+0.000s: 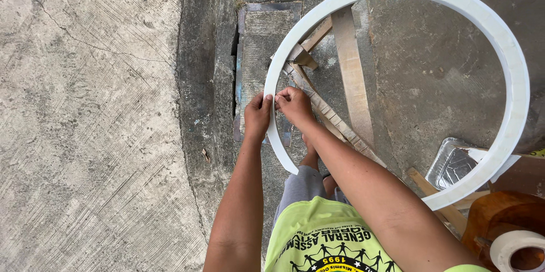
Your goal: The person repeatedly tears off pieces of masking tape and applies them to a white circular wooden frame resting on a wooden stand. The person smooths each piece of tape along the frame's edge.
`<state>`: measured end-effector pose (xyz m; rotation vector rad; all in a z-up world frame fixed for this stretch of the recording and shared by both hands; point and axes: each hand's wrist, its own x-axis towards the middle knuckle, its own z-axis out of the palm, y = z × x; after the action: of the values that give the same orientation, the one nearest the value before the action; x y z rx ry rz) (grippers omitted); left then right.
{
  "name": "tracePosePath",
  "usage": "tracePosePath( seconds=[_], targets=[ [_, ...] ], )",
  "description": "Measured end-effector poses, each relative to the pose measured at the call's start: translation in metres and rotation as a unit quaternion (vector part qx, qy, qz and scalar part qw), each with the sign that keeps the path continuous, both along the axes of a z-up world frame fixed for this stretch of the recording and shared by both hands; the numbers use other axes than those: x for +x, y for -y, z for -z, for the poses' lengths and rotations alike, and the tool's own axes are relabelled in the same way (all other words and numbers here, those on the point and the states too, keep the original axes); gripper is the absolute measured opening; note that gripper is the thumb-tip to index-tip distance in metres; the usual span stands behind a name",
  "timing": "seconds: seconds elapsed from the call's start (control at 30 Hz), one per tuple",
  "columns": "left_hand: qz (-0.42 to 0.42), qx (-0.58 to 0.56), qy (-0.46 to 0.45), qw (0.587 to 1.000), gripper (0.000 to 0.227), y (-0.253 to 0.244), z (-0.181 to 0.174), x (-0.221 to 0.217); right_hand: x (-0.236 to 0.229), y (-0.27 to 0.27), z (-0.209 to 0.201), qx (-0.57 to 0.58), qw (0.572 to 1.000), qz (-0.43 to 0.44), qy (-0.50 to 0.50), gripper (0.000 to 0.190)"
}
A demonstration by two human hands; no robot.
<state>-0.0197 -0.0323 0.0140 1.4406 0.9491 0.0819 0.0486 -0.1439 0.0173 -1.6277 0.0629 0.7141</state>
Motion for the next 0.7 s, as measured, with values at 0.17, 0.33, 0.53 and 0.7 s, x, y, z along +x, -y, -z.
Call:
tracePosePath(
  seconds=[0.17, 0.33, 0.53, 0.7],
  targets=[
    [0.027, 0.027, 0.002, 0.999, 0.042, -0.001, 0.0, 0.0, -0.003, 0.001, 0.0, 0.006, 1.0, -0.003, 0.001, 0.01],
    [0.061, 0.041, 0.016, 0.997, 0.05, -0.002, 0.003, -0.003, -0.004, 0.005, 0.0, 0.005, 1.0, -0.009, -0.004, 0.01],
    [0.106, 0.007, 0.022, 0.994, 0.061, -0.004, -0.016, -0.012, -0.013, 0.015, 0.005, 0.008, 1.0, 0.005, -0.024, 0.009],
    [0.089, -0.067, 0.018, 0.994, 0.082, -0.003, -0.023, -0.021, -0.024, 0.047, -0.029, -0.007, 0.999, 0.017, -0.027, 0.011]
  ],
)
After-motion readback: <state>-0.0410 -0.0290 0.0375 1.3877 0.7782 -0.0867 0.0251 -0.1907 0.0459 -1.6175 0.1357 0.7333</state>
